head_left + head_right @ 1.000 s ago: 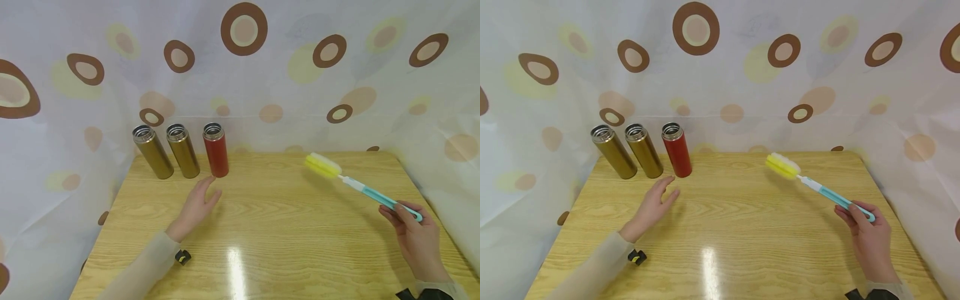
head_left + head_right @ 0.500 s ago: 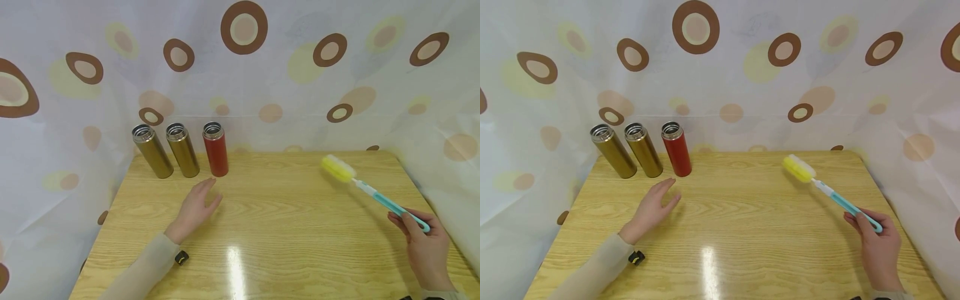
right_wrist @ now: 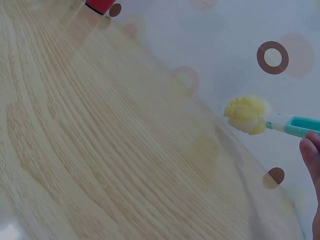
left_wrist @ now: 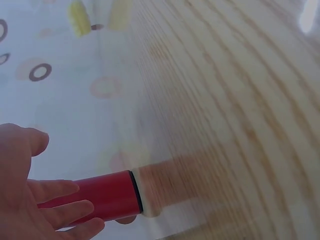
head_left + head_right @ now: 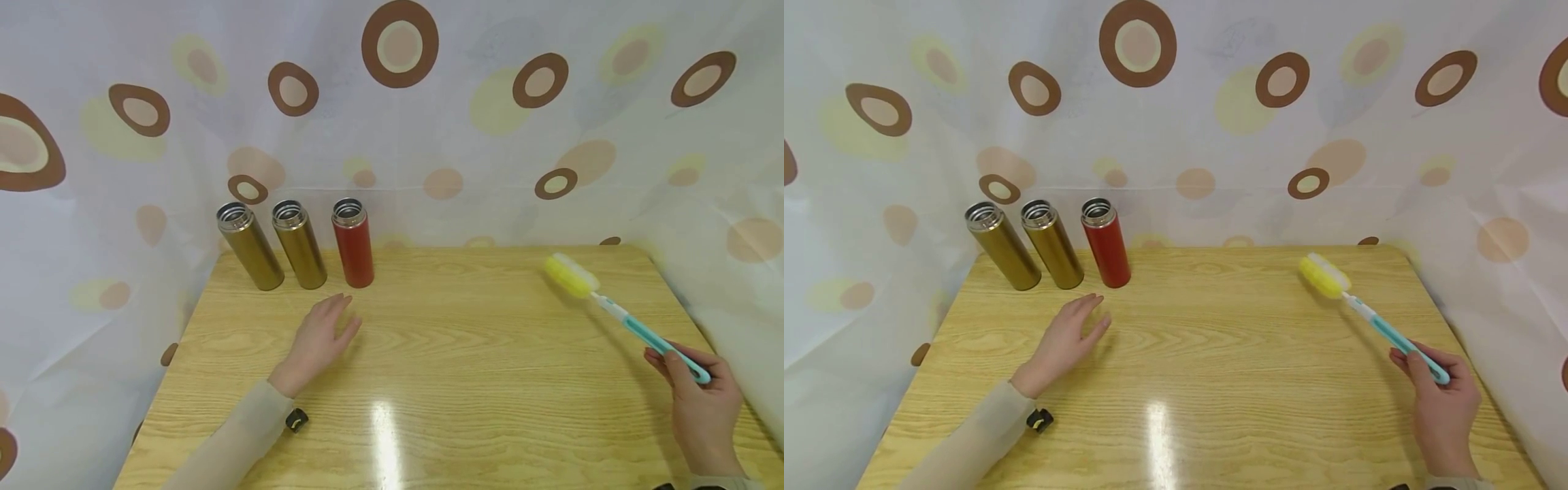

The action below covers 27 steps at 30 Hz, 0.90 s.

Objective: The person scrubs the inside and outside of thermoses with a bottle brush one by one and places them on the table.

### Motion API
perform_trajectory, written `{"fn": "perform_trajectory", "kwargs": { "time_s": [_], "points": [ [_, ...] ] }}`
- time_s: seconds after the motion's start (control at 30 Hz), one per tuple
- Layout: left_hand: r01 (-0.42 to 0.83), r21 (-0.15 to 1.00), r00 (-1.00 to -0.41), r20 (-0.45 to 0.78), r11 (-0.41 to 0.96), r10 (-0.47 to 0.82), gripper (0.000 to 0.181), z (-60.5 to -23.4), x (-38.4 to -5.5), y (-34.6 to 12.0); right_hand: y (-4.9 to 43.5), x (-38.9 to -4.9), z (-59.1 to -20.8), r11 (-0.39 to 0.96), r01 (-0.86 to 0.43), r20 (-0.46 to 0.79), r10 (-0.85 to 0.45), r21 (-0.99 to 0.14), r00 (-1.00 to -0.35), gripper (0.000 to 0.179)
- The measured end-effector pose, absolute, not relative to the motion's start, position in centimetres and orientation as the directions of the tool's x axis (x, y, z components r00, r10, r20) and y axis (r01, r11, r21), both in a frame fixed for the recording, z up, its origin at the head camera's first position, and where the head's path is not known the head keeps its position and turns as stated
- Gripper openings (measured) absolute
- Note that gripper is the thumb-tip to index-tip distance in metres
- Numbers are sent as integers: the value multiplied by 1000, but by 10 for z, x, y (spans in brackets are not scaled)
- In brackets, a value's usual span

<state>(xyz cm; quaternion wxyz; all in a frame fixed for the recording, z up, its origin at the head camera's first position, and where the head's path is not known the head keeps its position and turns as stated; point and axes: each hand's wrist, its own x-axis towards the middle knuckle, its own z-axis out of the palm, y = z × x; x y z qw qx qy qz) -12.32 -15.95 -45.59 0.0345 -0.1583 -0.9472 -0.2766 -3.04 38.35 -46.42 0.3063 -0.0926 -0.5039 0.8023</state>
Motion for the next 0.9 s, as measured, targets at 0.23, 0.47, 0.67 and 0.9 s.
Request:
{"fn": "perform_trajectory", "kwargs": {
  "time_s": [0.23, 0.47, 0.67, 0.9],
  "points": [
    [318, 478, -948, 135, 819, 290, 56, -459, -124, -162, 388, -32, -464, -344, -370, 93, 612, -863, -785, 24],
    [325, 467, -946, 155, 822, 286, 54, -461, -124, -164, 393, -32, -467, -262, -245, 42, 599, -934, -799, 25],
    [324, 472, -946, 153, 820, 286, 53, -461, -124, -165, 405, -26, -472, -114, -81, 16, 487, -990, -873, 23],
    [317, 474, -948, 137, 821, 287, 52, -459, -124, -166, 416, -21, -475, 248, 143, -26, 423, -958, -906, 14]
  ]
}}
